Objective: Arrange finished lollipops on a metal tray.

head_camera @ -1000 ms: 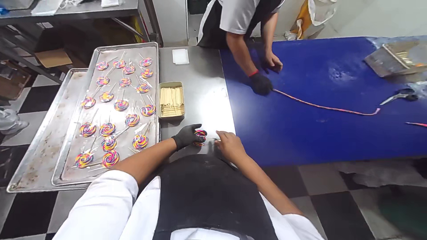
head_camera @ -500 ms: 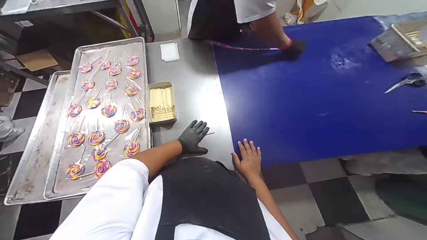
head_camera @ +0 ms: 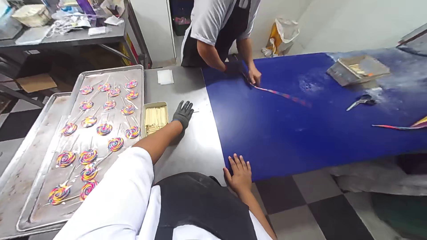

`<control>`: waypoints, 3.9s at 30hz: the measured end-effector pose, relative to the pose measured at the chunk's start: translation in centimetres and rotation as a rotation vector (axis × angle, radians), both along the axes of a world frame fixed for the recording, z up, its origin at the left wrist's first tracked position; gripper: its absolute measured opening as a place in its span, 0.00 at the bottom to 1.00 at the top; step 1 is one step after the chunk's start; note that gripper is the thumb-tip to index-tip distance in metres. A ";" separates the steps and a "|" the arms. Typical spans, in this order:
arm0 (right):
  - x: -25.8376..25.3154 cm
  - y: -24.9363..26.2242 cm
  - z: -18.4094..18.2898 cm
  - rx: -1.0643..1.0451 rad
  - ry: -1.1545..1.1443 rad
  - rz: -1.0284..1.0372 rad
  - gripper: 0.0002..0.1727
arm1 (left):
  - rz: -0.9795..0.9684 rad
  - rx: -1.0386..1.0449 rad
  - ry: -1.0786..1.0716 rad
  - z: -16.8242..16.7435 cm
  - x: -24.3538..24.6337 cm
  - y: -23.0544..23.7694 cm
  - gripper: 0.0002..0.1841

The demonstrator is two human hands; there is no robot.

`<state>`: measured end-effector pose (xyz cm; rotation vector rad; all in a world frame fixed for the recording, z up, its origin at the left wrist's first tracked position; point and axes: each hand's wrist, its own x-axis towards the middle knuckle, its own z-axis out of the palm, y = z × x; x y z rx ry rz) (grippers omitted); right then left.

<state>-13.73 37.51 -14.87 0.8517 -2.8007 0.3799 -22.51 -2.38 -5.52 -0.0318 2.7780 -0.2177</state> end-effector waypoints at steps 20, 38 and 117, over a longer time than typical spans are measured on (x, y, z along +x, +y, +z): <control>0.1 0.2 -1.0 -0.090 0.085 -0.004 0.34 | -0.005 0.449 0.187 -5.9 15.5 7.1 0.43; 0.8 0.5 -1.4 -0.234 0.340 -0.013 0.27 | -0.016 0.342 0.199 -6.1 15.5 7.4 0.44; 0.6 0.5 -1.3 -0.232 0.307 0.059 0.29 | -0.035 0.303 0.221 -6.2 15.6 7.4 0.43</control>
